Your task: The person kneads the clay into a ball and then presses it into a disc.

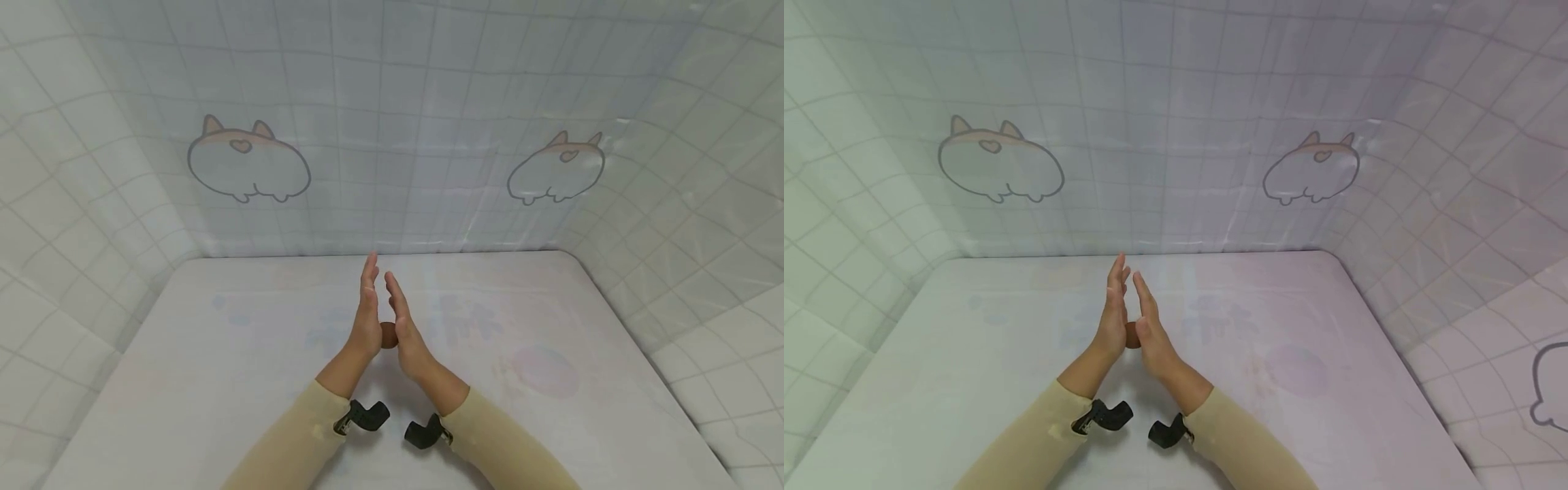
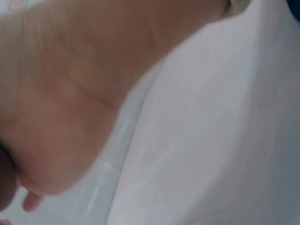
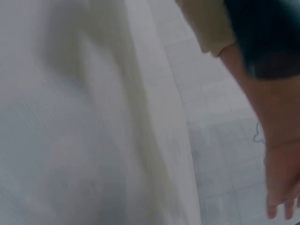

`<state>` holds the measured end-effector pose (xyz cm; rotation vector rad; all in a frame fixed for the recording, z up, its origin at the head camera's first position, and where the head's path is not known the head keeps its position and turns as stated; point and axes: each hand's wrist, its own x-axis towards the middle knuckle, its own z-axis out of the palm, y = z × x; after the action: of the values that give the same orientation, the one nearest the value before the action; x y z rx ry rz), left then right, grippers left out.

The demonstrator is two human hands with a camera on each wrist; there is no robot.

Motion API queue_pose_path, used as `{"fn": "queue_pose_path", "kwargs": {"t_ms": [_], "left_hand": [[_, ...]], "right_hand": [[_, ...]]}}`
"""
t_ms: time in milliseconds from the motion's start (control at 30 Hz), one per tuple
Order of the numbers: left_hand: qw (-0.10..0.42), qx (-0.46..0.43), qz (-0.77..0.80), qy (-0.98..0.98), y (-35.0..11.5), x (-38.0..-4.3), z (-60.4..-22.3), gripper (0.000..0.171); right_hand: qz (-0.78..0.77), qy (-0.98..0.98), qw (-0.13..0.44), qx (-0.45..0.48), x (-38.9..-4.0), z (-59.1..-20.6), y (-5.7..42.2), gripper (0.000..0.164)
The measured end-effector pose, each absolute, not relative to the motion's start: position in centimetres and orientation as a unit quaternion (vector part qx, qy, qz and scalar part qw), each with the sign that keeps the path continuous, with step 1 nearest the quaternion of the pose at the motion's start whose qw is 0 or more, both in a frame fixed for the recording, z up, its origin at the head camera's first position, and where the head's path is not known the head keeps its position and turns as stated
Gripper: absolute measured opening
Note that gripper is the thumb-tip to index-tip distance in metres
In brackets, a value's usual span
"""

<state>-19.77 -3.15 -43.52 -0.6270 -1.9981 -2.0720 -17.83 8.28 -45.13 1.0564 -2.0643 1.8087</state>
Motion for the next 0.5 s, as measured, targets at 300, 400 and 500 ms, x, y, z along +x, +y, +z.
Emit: {"fn": "queue_pose_path", "kwargs": {"t_ms": [300,400,500], "left_hand": [[0.044,-0.186,-0.676,-0.712,-3.4,-19.6,-44.8,0.082],[0.027,-0.187,-0.657,-0.73,-3.3,-19.3,-45.3,0.079],[0.02,-0.198,-0.639,-0.743,-3.1,-18.8,-45.7,0.081]], "right_hand": [[0.605,-0.689,0.155,0.367,-17.3,-43.9,8.5,0.088],[0.596,-0.698,0.165,0.361,-17.4,-43.3,8.6,0.088],[0.588,-0.712,0.163,0.346,-17.6,-42.8,8.9,0.089]]}}
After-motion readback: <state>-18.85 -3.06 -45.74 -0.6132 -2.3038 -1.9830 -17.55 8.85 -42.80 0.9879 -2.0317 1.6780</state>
